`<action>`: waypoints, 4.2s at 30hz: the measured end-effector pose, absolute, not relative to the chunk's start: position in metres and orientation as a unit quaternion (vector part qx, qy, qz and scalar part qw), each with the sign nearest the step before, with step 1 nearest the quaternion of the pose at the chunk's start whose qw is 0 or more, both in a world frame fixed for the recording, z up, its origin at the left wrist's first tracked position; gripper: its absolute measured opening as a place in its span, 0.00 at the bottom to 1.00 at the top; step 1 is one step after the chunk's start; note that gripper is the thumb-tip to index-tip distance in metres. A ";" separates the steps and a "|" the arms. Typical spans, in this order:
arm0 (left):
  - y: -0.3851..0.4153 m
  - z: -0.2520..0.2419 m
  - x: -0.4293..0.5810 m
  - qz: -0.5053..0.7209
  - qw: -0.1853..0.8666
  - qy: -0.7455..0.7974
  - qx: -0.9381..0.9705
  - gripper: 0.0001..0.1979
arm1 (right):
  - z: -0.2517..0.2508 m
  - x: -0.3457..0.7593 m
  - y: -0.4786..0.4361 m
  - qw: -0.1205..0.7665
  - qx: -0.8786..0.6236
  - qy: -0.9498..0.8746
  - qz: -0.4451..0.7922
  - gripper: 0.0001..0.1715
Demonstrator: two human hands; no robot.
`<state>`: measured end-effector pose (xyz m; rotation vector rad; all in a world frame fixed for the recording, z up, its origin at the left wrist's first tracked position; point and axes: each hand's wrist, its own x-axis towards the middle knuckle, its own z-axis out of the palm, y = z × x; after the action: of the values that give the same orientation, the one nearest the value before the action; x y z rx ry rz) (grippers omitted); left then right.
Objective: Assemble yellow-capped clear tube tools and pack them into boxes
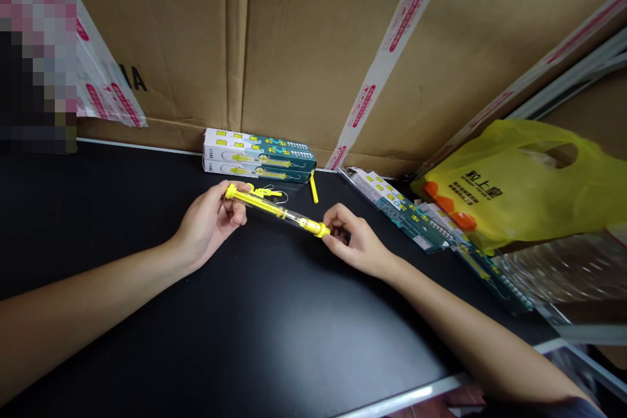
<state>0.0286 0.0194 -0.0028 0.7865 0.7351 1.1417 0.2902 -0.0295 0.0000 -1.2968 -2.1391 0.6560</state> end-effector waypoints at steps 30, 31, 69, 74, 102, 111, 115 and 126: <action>0.012 -0.003 0.030 0.494 0.661 0.290 0.485 0.12 | -0.004 0.284 -0.031 0.392 -0.545 -0.668 0.321 0.31; 0.011 -0.003 0.030 0.492 0.661 0.287 0.488 0.11 | -0.004 0.284 -0.031 0.394 -0.546 -0.663 0.327 0.32; 0.020 -0.003 0.029 0.507 0.698 0.336 0.377 0.13 | -0.006 0.289 -0.036 0.332 -0.498 -0.767 0.232 0.10; 0.019 -0.003 0.029 0.502 0.696 0.336 0.387 0.14 | -0.004 0.287 -0.036 0.336 -0.501 -0.756 0.255 0.14; 0.019 -0.003 0.028 0.493 0.702 0.336 0.388 0.12 | 0.001 0.286 -0.034 0.341 -0.502 -0.758 0.239 0.22; 0.019 -0.003 0.028 0.497 0.701 0.336 0.386 0.12 | 0.000 0.286 -0.035 0.357 -0.510 -0.742 0.250 0.18; 0.019 -0.003 0.028 0.495 0.703 0.335 0.386 0.12 | 0.000 0.286 -0.035 0.357 -0.508 -0.744 0.249 0.18; 0.020 -0.003 0.028 0.494 0.713 0.326 0.376 0.16 | -0.003 0.289 -0.032 0.339 -0.503 -0.761 0.231 0.15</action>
<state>0.0281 0.0197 -0.0026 0.8328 0.7226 1.0941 0.2889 -0.0323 -0.0029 -1.3089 -1.9809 0.6016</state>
